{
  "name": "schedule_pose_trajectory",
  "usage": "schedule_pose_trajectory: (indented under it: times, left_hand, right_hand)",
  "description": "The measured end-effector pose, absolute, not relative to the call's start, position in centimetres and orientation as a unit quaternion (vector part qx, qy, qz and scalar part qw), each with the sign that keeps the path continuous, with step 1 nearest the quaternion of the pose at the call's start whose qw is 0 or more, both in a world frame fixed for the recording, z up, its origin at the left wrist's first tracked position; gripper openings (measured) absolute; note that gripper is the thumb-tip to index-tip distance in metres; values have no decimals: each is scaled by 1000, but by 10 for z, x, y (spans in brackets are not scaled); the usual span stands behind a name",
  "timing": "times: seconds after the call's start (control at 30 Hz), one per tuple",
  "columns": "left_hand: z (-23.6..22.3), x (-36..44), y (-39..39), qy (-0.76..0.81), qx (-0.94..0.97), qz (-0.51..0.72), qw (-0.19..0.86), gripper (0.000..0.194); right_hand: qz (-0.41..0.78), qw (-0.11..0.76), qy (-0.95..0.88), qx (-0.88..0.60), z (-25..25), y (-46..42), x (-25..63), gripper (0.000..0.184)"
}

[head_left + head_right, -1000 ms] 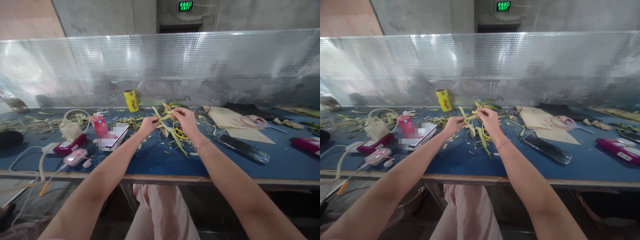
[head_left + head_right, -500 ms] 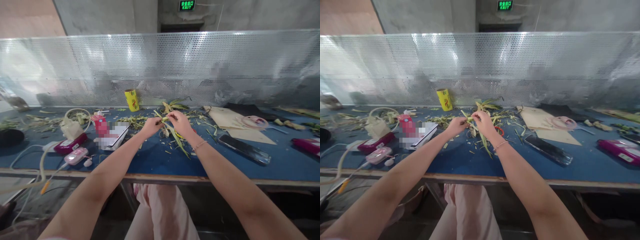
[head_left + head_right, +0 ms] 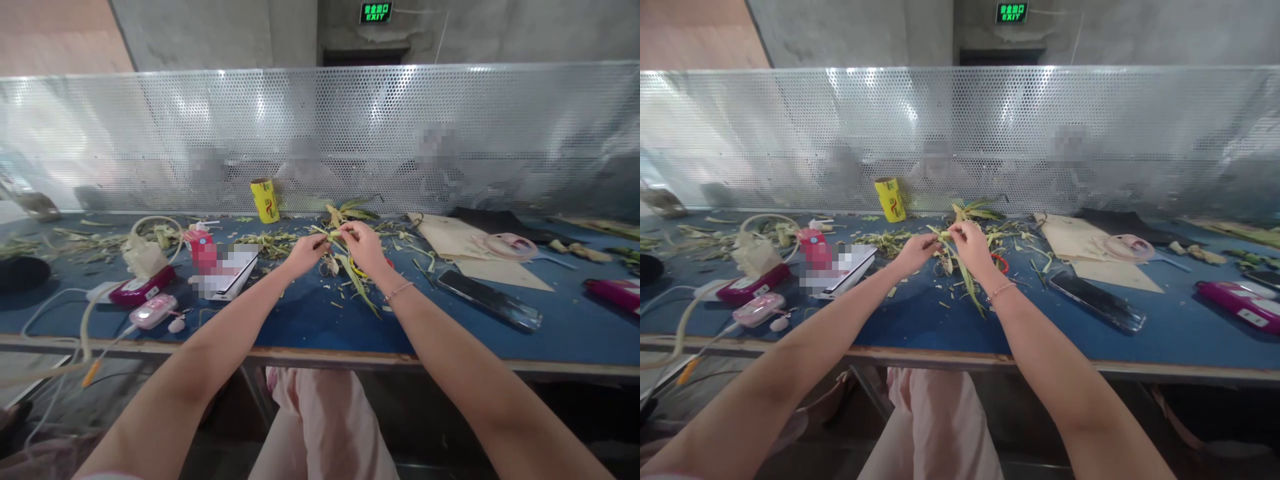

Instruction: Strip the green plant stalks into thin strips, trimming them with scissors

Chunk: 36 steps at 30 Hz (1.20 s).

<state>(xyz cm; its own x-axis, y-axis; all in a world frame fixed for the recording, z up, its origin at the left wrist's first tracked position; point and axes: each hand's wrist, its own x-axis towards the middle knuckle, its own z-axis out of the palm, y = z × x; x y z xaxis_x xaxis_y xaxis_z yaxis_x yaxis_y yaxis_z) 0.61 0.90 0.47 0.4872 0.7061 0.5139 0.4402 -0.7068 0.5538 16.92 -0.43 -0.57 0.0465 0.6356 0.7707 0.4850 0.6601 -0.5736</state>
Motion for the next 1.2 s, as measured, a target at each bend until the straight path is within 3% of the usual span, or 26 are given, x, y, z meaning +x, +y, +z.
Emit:
schedule_pose_trajectory:
  times: [0.4,0.6,0.7,0.9,1.2]
  left_hand:
    - [10,7,5,371,816,424,129,21]
    - [11,4,3,368,806,432,166,26]
    - [10,5,5,346,789,442,249,25]
    - [10,9,7,265,665,460,525,35]
    - [15,7,7,239,617,437,610,51]
  right_hand:
    - [98,596,-685,-409,-9,0,168,12]
    - [98,599,-683,-405,-9,-2,167,11]
    - [100,608,-677,-403,-7,-4,167,13]
    - [190,626,-671,-349,-7,-5,163,15]
    - [226,651,-632,-354,-3,-8,163,11]
